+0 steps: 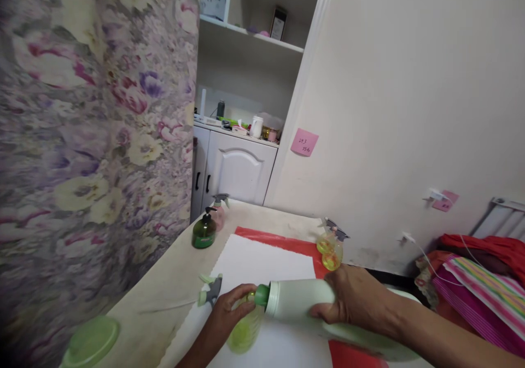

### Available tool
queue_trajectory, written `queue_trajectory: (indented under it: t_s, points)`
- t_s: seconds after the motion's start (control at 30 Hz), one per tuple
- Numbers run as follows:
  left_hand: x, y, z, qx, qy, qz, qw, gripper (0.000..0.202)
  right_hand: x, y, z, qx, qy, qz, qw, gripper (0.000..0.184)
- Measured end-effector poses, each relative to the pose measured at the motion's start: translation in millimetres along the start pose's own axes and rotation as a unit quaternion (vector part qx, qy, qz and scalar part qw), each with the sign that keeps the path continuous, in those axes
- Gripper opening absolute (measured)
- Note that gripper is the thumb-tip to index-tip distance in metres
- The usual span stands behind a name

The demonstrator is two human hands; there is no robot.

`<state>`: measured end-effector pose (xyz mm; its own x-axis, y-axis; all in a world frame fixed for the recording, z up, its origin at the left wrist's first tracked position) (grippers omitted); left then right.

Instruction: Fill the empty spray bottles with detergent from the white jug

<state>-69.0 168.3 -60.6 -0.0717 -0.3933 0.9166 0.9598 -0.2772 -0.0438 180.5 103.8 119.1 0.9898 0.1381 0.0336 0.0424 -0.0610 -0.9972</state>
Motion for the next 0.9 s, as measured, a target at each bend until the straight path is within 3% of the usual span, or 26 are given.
queue_trajectory:
  t_s: [0.9]
  points:
    - [6.6, 1.3, 0.9, 0.014, -0.002, 0.016, 1.0, 0.02, 0.8, -1.9, -1.1, -0.011, -0.003, 0.004, 1.0, 0.058]
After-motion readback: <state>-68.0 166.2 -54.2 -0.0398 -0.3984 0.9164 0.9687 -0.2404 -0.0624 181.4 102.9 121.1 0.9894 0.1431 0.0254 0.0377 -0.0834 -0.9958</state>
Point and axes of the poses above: each hand's wrist, its own z-axis towards the middle knuckle, its own y-axis out of the palm, x = y × z, the point moved 2 cm from there along z, towards the middle knuckle, and after that the axes turned 8 degrees about y, right-handed, at the moved point
